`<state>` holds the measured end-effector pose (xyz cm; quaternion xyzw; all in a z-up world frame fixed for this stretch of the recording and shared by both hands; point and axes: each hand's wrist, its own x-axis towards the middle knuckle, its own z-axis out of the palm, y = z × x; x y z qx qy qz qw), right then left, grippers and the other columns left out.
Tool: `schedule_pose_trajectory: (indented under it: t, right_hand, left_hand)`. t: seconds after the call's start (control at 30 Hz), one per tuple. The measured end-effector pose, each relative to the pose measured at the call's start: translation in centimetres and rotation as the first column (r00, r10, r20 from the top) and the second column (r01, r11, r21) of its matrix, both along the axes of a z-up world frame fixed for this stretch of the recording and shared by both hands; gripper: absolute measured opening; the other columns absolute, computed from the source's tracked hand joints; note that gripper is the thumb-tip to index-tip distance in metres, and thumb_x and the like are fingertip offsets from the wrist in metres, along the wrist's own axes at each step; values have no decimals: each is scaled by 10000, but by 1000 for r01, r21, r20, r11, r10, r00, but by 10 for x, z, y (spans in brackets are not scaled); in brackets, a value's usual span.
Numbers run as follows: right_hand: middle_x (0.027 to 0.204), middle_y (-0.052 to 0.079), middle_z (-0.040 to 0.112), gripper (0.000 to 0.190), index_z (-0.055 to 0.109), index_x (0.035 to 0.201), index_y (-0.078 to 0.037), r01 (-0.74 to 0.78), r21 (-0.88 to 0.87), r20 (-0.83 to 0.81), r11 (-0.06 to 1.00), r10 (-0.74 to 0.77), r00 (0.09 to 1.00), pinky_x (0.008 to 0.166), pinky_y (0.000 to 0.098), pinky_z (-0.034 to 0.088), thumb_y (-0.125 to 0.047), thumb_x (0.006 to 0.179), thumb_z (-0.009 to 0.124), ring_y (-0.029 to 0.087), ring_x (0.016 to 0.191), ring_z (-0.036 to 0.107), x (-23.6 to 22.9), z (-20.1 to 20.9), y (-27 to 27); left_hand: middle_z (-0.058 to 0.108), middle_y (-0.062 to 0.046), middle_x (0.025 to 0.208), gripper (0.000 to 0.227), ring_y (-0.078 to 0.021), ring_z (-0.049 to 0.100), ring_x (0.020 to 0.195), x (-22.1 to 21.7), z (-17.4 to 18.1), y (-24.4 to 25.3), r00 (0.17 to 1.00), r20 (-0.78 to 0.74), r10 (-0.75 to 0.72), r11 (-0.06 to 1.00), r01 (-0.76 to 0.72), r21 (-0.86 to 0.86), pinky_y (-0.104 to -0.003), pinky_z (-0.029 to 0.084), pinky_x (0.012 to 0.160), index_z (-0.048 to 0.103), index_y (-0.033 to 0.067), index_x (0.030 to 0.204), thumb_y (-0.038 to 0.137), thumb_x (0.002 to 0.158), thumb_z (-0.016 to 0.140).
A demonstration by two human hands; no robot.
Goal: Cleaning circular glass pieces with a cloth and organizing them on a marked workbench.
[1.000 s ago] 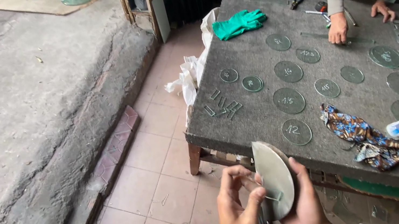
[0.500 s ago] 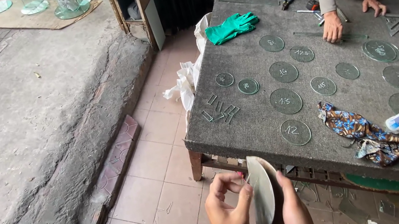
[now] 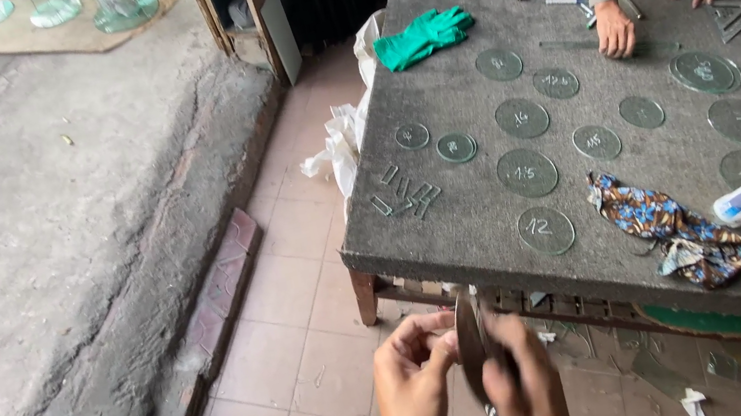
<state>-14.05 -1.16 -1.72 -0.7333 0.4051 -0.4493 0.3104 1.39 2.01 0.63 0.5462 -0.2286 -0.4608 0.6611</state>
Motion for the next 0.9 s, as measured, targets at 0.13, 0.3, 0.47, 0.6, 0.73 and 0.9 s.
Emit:
schedule_pose_trajectory:
  t: [0.13,0.3,0.47,0.6,0.73,0.9]
  right_hand:
    - [1442,130,756,479,637,1482,-51,83,79,44,993,-87,995,1148,385,498,-273,1086,482,261,1334,703,9,16,-28]
    - [1295,70,769,478,692,1381,-90,53,83,72,995,-60,996,975,329,541,-362,1014,551,194,1153,725,0,13,-2]
    - [1212,90,791,505,649,1415,-129,224,267,-19,937,-227,974,941,373,547,-392,1013,495,266,1087,751,0,22,-21]
    - [1191,9,819,599,800,1356,-197,19,78,-41,997,-16,999,999,289,523,-561,942,567,165,1121,758,-20,-37,-14]
    - [973,34,898,730,820,1435,-240,134,352,22,926,-152,988,729,259,592,-615,851,594,146,831,798,-20,-21,-11]
    - [1008,8,724,704,755,1469,-168,-4,-109,-32,994,0,999,868,255,508,-665,1029,520,138,896,673,-33,-53,-18]
  left_hand:
    - [841,-63,734,103,-113,779,677,-14,-25,2,991,67,-119,982,127,-140,-261,610,685,841,19,986,83,911,871]
    - [845,-32,814,65,-86,722,700,-4,4,-3,992,106,-72,988,86,-132,-259,581,688,841,33,969,75,920,849]
    - [859,5,824,119,-49,644,686,-22,-10,6,986,142,-90,988,107,-115,-233,517,668,879,64,942,164,885,911]
    - [844,-93,812,176,-160,765,757,22,8,-12,996,-23,81,988,-83,-133,-306,631,772,875,-29,1028,73,885,879]
    - [838,-170,814,319,-217,747,730,27,6,-3,957,-239,165,982,-182,-50,-337,626,769,864,-112,1154,22,868,911]
    - [790,-152,746,365,-257,746,694,21,-8,-6,953,-250,169,985,-172,11,-352,622,786,860,-107,1137,57,824,950]
